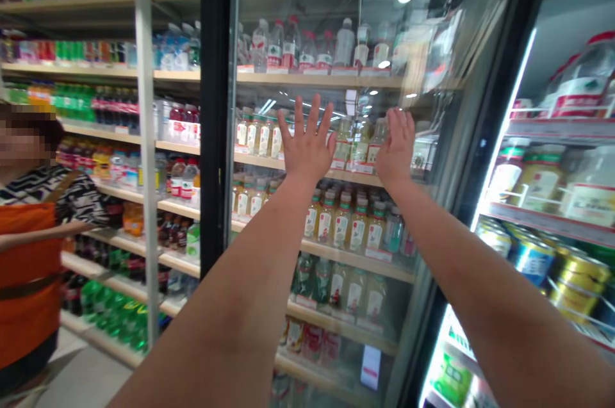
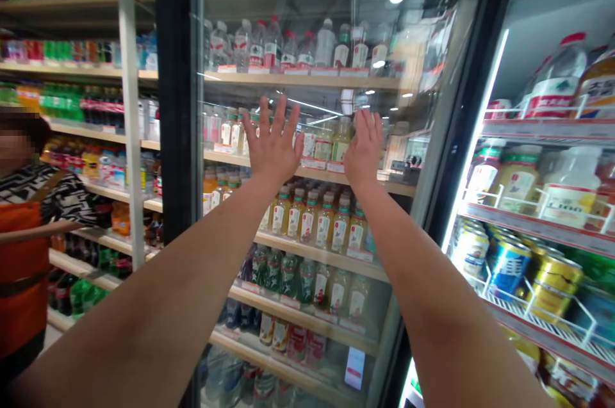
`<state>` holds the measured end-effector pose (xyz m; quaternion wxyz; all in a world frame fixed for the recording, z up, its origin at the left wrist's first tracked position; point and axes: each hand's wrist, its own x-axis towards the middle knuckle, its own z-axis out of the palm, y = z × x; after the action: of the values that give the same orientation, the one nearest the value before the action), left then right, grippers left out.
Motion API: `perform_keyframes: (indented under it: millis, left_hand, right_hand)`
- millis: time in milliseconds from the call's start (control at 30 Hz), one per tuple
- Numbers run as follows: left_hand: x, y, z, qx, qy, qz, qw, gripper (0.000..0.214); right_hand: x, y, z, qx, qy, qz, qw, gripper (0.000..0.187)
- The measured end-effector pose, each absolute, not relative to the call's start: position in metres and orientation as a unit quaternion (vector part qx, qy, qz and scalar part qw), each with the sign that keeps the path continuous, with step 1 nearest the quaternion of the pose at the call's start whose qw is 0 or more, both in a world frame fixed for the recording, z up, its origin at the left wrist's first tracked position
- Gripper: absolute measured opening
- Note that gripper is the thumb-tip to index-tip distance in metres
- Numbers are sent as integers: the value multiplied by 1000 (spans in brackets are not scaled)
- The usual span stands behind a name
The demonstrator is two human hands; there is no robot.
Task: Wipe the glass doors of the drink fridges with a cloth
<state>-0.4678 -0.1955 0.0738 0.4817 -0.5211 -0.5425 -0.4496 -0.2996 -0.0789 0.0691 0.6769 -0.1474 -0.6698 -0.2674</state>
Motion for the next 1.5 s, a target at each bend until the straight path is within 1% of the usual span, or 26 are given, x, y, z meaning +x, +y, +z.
perform_keyframes:
  millis: [67, 167, 200, 233, 333, 400, 467, 533, 567, 600, 633, 733, 800, 833, 933, 967, 1000, 1033, 1100, 1167, 1233, 1333, 1367, 1400, 1433, 1500]
  left_hand:
    - [-468, -196, 74, -519, -544, -445, 487, 64]
    - [-468, -196, 74, -518, -546, -440, 490, 63]
    - [-468, -197, 74, -518, -545, -442, 489, 63]
    - [-468, -197, 74, -518, -544, -444, 488, 63]
    - [-467, -199, 74, -520, -544, -452, 480, 63]
    - [-466, -199, 74, -521, -548, -451, 474, 65]
    - [-466, -199, 75, -523, -552, -450, 468, 65]
    - [-466, -199, 75, -525, -553, -449, 465, 65]
    - [-466, -199, 74, -525, -553, -449, 467, 65]
    - [-466, -199, 74, -523, -554, -447, 469, 64]
    - [-466, -199, 74, -521, -555, -445, 472, 64]
    - [-466, -199, 74, -520, -559, -436, 477, 65]
    - [-466, -199, 74, -520, -560, -435, 477, 65]
    - [-466, -199, 74, -519, -560, -436, 476, 65]
    - [-465, -199, 74, -517, -558, -444, 472, 62]
    - [-465, -200, 75, -518, -558, -446, 471, 62]
    - [-464, -200, 75, -518, -559, -446, 469, 62]
    - [-464, -200, 75, -518, -560, -446, 467, 62]
    - [-464, -201, 75, -520, -564, -446, 461, 63]
    - [-463, -202, 75, -523, -566, -444, 456, 63]
    - [-463, -203, 75, -525, -566, -442, 457, 64]
    - [-462, -204, 75, -524, -565, -436, 464, 63]
    - [-462, -204, 75, -524, -567, -436, 463, 63]
    - [-461, -204, 76, -522, -570, -437, 460, 63]
    - [-461, -204, 76, -521, -575, -438, 454, 64]
    - [-461, -204, 76, -521, -582, -439, 443, 64]
  right_hand:
    - [-305, -82, 66, -127, -679, -283, 665, 66]
    - [-310, -85, 62, -49, -755, -328, 565, 60]
    - [-308, -83, 65, -43, -759, -334, 557, 60]
    - [-304, -79, 70, -54, -746, -333, 574, 60]
    - [-294, -67, 82, -136, -647, -296, 689, 63]
    - [-295, -69, 74, -158, -629, -285, 706, 64]
    - [-301, -79, 55, -115, -688, -301, 650, 64]
    - [-304, -87, 38, -38, -763, -318, 561, 64]
    - [-302, -88, 35, -13, -782, -321, 535, 64]
    - [-298, -86, 36, -6, -785, -321, 530, 64]
    - [-292, -82, 40, -18, -772, -314, 552, 64]
    - [-279, -68, 54, -128, -675, -267, 676, 67]
    - [-281, -68, 50, -164, -651, -253, 697, 69]
    - [-285, -71, 43, -153, -671, -260, 677, 70]
    - [-296, -82, 26, -55, -779, -299, 548, 69]
    - [-296, -83, 27, -35, -794, -307, 523, 67]
    - [-293, -81, 32, -33, -792, -311, 524, 66]
    - [-289, -78, 39, -52, -771, -310, 553, 64]
    - [-280, -69, 57, -127, -691, -289, 650, 65]
    - [-278, -65, 65, -182, -636, -268, 701, 67]
    - [-283, -71, 62, -162, -672, -273, 669, 66]
    - [-292, -80, 57, -54, -785, -296, 542, 60]
    - [-291, -80, 60, -38, -797, -300, 522, 60]
    - [-289, -78, 66, -46, -793, -302, 527, 61]
    - [-287, -73, 74, -75, -771, -298, 558, 64]
    - [-284, -64, 90, -166, -690, -269, 651, 68]
